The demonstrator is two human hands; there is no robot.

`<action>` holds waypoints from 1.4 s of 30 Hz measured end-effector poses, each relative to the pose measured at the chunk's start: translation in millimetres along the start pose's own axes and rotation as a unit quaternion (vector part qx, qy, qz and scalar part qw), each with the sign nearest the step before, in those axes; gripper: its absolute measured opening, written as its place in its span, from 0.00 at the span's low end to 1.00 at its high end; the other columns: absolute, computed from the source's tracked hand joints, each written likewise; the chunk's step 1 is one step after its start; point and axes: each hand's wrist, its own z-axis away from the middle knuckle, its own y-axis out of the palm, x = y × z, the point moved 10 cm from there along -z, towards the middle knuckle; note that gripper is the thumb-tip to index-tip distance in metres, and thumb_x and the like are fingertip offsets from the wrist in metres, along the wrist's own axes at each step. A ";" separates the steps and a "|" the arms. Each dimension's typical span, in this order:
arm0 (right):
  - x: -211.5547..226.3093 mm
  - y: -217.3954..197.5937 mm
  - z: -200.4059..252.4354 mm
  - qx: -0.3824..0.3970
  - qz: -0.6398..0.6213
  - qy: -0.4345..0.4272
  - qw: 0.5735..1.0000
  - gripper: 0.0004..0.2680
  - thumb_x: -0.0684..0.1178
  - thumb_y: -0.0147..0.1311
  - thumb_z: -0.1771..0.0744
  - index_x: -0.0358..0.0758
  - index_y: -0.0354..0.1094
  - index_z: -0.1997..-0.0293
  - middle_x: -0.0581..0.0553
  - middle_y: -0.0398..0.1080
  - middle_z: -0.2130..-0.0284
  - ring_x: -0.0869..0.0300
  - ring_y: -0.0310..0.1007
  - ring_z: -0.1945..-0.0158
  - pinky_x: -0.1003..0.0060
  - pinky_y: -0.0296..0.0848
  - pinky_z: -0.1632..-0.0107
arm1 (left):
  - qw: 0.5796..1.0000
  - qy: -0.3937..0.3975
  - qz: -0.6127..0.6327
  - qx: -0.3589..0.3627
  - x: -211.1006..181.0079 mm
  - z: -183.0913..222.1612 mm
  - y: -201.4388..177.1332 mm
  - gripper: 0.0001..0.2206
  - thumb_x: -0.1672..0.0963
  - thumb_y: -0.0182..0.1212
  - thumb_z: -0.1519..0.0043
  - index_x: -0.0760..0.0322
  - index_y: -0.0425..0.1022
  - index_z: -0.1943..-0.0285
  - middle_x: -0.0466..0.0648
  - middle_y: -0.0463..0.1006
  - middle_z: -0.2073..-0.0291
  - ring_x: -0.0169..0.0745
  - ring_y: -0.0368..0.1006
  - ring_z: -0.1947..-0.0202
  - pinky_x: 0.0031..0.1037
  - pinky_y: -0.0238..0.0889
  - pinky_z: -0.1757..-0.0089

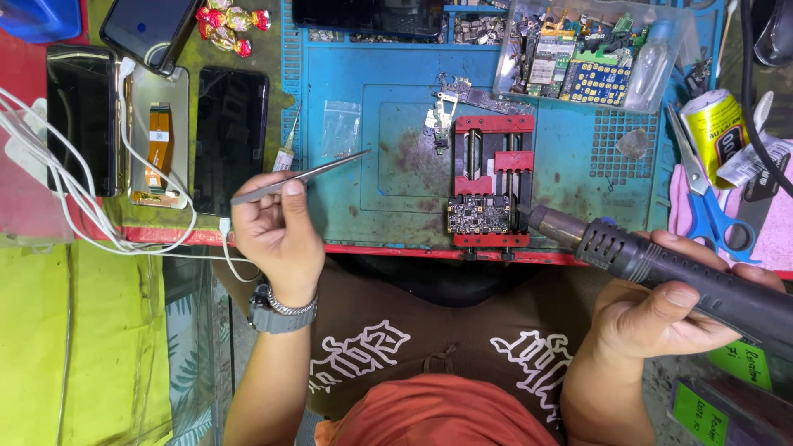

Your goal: Repairing a mobile phone motherboard using a heat gun and tweezers on a repair bench.

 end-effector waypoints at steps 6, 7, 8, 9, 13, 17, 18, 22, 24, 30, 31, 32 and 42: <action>-2.6 -5.7 2.5 0.024 -0.005 -0.007 1.000 0.15 0.48 0.48 0.28 0.34 0.53 0.34 0.11 0.61 0.65 0.33 0.62 0.63 0.39 0.64 0.53 | 0.870 -0.259 0.413 -0.078 42.8 18.2 4.1 0.06 0.62 0.59 0.32 0.66 0.75 0.48 0.52 0.80 0.64 0.38 0.76 0.62 0.28 0.70 0.58; 0.6 -2.7 -0.1 0.022 -0.012 -0.005 1.000 0.15 0.48 0.48 0.28 0.34 0.53 0.34 0.11 0.61 0.65 0.33 0.62 0.63 0.39 0.64 0.53 | 0.873 -0.253 0.410 -0.080 39.6 18.2 3.0 0.06 0.62 0.59 0.32 0.66 0.75 0.48 0.52 0.80 0.64 0.38 0.76 0.62 0.28 0.70 0.58; 6.5 0.1 -2.4 0.016 0.010 -0.017 1.000 0.15 0.49 0.50 0.28 0.31 0.54 0.39 0.14 0.63 0.66 0.34 0.63 0.63 0.40 0.65 0.51 | 0.834 -0.300 0.457 -0.073 43.2 22.8 10.6 0.05 0.61 0.59 0.33 0.64 0.75 0.50 0.51 0.80 0.65 0.38 0.74 0.63 0.28 0.68 0.59; 12.5 2.8 -4.8 0.009 0.032 -0.030 0.999 0.15 0.51 0.52 0.28 0.28 0.55 0.43 0.16 0.65 0.66 0.35 0.64 0.62 0.41 0.66 0.50 | 0.791 -0.345 0.501 -0.065 45.1 28.1 18.9 0.04 0.61 0.59 0.33 0.62 0.75 0.52 0.50 0.80 0.66 0.39 0.73 0.63 0.29 0.65 0.59; 17.7 11.3 -9.2 0.003 0.032 0.023 0.999 0.21 0.60 0.57 0.27 0.24 0.63 0.62 0.27 0.68 0.67 0.44 0.69 0.66 0.36 0.84 0.46 | 0.744 -0.364 0.557 -0.064 35.3 33.0 26.0 0.03 0.61 0.59 0.34 0.64 0.76 0.54 0.50 0.78 0.65 0.39 0.70 0.63 0.29 0.66 0.58; 26.6 10.2 -5.5 0.021 0.152 0.001 0.988 0.23 0.61 0.47 0.24 0.21 0.62 0.61 0.24 0.71 0.65 0.38 0.72 0.58 0.48 0.70 0.43 | 0.715 -0.387 0.577 -0.084 31.8 36.8 28.3 0.04 0.62 0.58 0.34 0.65 0.74 0.53 0.51 0.76 0.66 0.40 0.70 0.63 0.29 0.65 0.59; 28.2 10.9 -5.3 0.027 0.157 0.001 0.987 0.23 0.61 0.45 0.23 0.21 0.62 0.60 0.23 0.70 0.64 0.37 0.72 0.58 0.48 0.71 0.43 | 0.713 -0.389 0.578 -0.085 30.7 37.7 28.9 0.04 0.61 0.58 0.34 0.64 0.74 0.52 0.51 0.76 0.66 0.40 0.70 0.63 0.29 0.65 0.59; 28.2 11.0 -6.5 0.025 0.145 -0.001 0.989 0.23 0.61 0.45 0.23 0.21 0.62 0.61 0.23 0.70 0.66 0.37 0.72 0.60 0.48 0.72 0.45 | 0.707 -0.390 0.584 -0.083 31.7 37.8 29.3 0.04 0.61 0.58 0.33 0.65 0.75 0.53 0.52 0.76 0.66 0.40 0.70 0.63 0.29 0.65 0.58; 36.2 16.6 -8.1 0.041 0.193 -0.022 0.980 0.24 0.60 0.42 0.22 0.18 0.62 0.61 0.22 0.71 0.66 0.36 0.72 0.60 0.46 0.70 0.45 | 0.708 -0.391 0.580 -0.096 35.5 38.7 27.3 0.04 0.61 0.57 0.33 0.65 0.74 0.52 0.52 0.74 0.66 0.41 0.69 0.62 0.30 0.65 0.58; 27.5 14.5 -12.5 -0.019 0.106 0.030 0.994 0.24 0.64 0.53 0.28 0.21 0.67 0.62 0.30 0.67 0.71 0.41 0.72 0.67 0.56 0.67 0.57 | 0.906 -0.171 0.378 -0.079 30.7 10.9 4.9 0.05 0.62 0.59 0.32 0.67 0.74 0.48 0.53 0.78 0.63 0.40 0.73 0.62 0.28 0.69 0.57; 23.7 11.0 -13.0 -0.018 0.109 0.028 0.993 0.24 0.64 0.53 0.28 0.21 0.67 0.62 0.30 0.67 0.71 0.41 0.72 0.67 0.56 0.67 0.57 | 0.905 -0.174 0.380 -0.078 36.4 10.6 6.7 0.05 0.62 0.59 0.32 0.67 0.74 0.48 0.53 0.78 0.63 0.40 0.73 0.62 0.28 0.69 0.57; 21.1 6.7 -12.7 -0.028 0.085 0.018 0.996 0.22 0.63 0.55 0.29 0.24 0.65 0.62 0.29 0.67 0.71 0.42 0.71 0.67 0.54 0.69 0.55 | 0.948 -0.122 0.284 -0.078 31.7 6.4 -0.2 0.05 0.60 0.60 0.32 0.65 0.72 0.49 0.51 0.77 0.64 0.38 0.73 0.63 0.27 0.70 0.57; 7.8 -6.8 1.5 -0.019 0.041 -0.009 0.999 0.16 0.52 0.50 0.27 0.28 0.55 0.39 0.15 0.64 0.67 0.37 0.61 0.67 0.44 0.62 0.53 | 0.996 0.080 -0.034 -0.012 -3.3 3.6 13.1 0.06 0.60 0.57 0.30 0.70 0.70 0.47 0.56 0.77 0.55 0.45 0.77 0.51 0.31 0.73 0.46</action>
